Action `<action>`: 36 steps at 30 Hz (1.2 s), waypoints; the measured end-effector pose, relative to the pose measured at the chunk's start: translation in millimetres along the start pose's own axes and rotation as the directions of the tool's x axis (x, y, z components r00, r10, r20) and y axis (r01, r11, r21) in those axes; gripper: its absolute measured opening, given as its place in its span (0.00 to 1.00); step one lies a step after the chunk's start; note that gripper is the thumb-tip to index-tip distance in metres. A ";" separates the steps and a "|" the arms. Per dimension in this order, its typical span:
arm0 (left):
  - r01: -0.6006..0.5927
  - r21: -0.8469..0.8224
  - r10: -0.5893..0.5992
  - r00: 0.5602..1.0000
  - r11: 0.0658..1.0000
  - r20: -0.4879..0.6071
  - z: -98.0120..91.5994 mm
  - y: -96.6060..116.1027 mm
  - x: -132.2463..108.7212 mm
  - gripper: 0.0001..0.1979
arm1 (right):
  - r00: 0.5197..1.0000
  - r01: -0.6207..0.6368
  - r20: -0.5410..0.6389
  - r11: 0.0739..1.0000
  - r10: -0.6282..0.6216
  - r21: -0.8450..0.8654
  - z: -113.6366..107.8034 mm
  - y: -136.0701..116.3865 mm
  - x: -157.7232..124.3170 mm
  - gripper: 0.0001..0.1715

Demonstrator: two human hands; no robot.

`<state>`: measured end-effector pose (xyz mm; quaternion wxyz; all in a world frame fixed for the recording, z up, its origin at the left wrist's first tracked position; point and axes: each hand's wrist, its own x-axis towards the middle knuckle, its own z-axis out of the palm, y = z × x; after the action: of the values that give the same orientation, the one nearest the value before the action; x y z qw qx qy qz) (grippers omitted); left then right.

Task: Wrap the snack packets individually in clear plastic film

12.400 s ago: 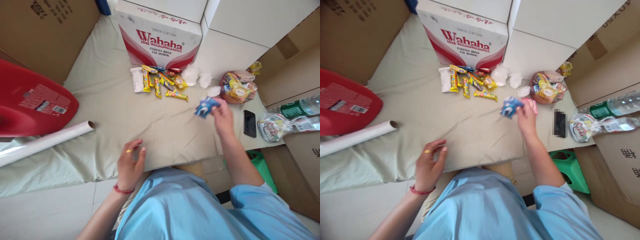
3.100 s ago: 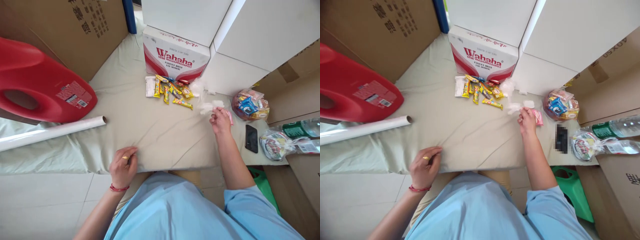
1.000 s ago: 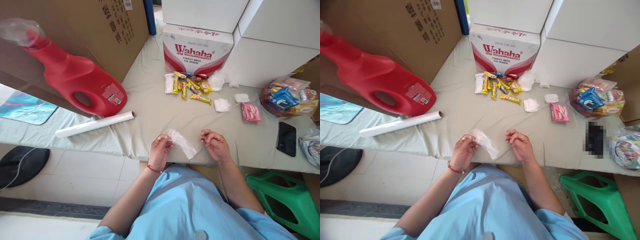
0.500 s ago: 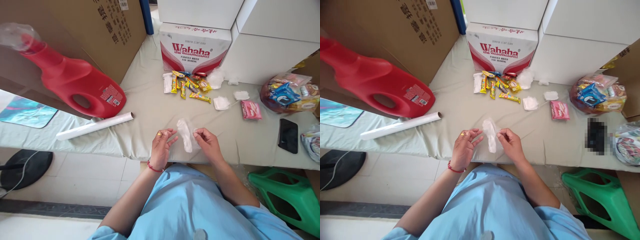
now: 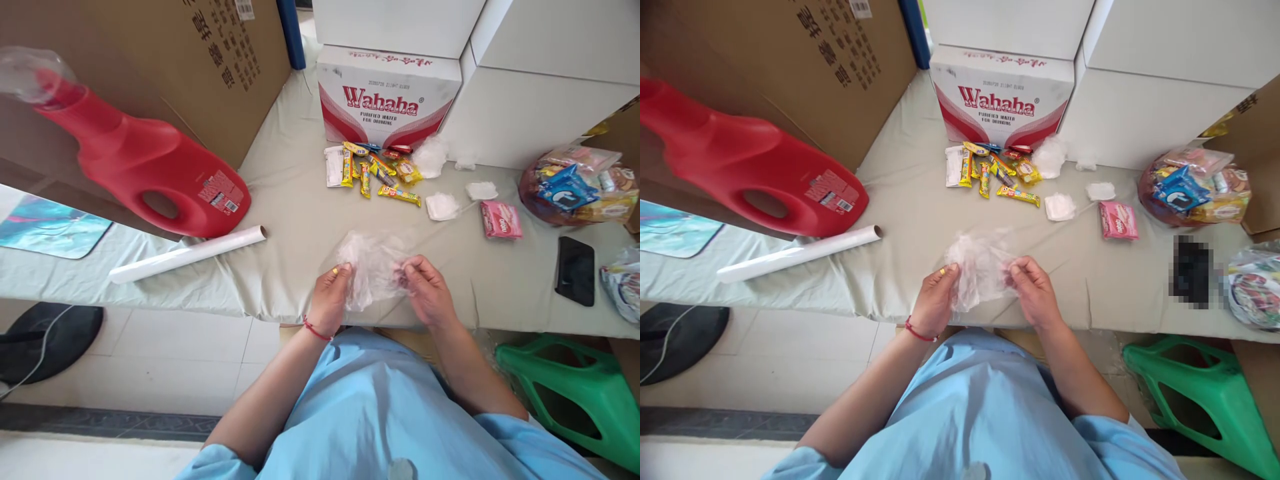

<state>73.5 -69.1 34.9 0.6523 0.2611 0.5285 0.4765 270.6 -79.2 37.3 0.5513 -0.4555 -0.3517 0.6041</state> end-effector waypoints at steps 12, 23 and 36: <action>0.048 -0.052 -0.049 0.999 0.997 -0.016 -28.1 9.0 5.9 0.29 | 0.960 0.060 -0.259 0.983 -0.105 -0.173 -26.9 4.2 4.2 0.19; 0.138 0.057 -0.143 0.985 0.989 0.094 23.0 5.9 0.5 0.57 | 0.992 -0.001 0.124 1.000 0.003 -0.016 -4.3 -12.3 -16.3 0.25; -0.201 -0.048 0.201 0.980 0.978 0.000 -60.8 50.4 42.1 0.24 | 0.951 0.224 -0.177 0.958 -0.256 -0.181 -58.1 -19.6 -9.9 0.16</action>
<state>-1.5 -20.6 40.4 0.6080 0.2985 0.4863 0.5520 331.6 -90.6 37.5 0.6151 -0.5094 -0.3948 0.4542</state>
